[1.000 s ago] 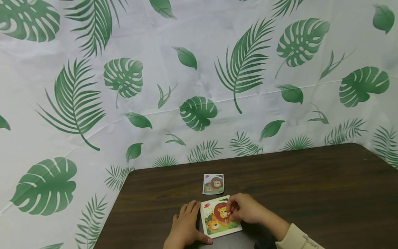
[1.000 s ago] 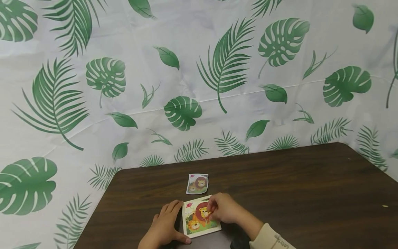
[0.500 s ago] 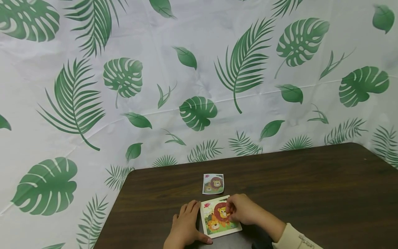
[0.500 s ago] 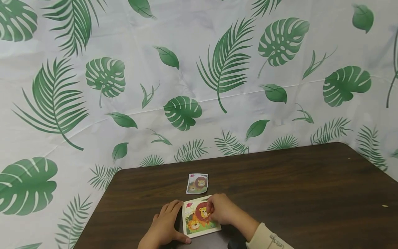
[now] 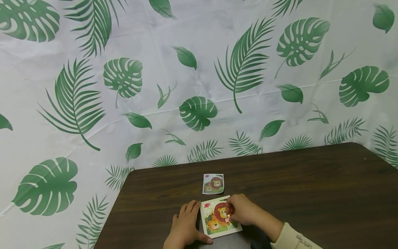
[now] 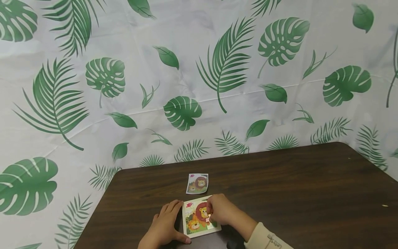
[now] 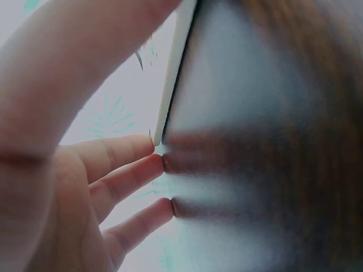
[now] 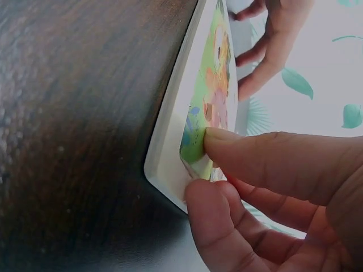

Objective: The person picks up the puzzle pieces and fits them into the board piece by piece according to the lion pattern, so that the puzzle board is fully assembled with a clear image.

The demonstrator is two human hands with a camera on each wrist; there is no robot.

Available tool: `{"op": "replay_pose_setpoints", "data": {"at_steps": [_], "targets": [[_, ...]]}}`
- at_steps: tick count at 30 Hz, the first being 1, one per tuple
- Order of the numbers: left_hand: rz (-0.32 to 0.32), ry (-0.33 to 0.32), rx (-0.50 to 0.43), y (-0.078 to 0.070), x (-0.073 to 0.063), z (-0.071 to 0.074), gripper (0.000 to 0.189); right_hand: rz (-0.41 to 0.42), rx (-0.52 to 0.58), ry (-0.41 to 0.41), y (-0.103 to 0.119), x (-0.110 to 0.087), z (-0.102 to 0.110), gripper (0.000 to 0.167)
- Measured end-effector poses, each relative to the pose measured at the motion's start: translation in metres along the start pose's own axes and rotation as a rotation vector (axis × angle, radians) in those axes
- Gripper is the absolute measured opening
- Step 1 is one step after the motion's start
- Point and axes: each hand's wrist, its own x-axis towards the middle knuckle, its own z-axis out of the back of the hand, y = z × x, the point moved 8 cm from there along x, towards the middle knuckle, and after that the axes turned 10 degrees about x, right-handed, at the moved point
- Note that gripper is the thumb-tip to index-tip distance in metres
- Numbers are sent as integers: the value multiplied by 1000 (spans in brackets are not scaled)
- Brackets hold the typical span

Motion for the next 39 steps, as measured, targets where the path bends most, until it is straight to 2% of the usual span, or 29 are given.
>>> {"op": "replay_pose_setpoints", "data": {"at_steps": [7, 18, 22, 26, 30, 32, 35, 39], "targets": [[2, 8, -1, 1, 0, 0, 114, -21, -8, 3, -1, 2, -2, 25], [-8, 4, -3, 1, 0, -1, 114, 1, -24, -3, 0, 3, -2, 29], [-9, 8, -9, 1, 0, -1, 114, -4, -66, 13, 1, 5, -4, 29], [-8, 12, -13, 2, -1, 0, 114, -46, -121, 38, 1, 9, -7, 29], [-5, 22, -24, 3, -1, -1, 114, -134, -124, 63, -3, 14, -8, 29], [2, 30, -32, 4, -2, -2, 113, -151, -111, 70, -5, 16, -9, 30], [11, 39, -47, 6, -3, -5, 112, -123, -69, 87, -9, 16, -12, 29], [18, 52, -53, 9, -4, -11, 112, -21, 42, 110, -14, 12, -17, 23]]}}
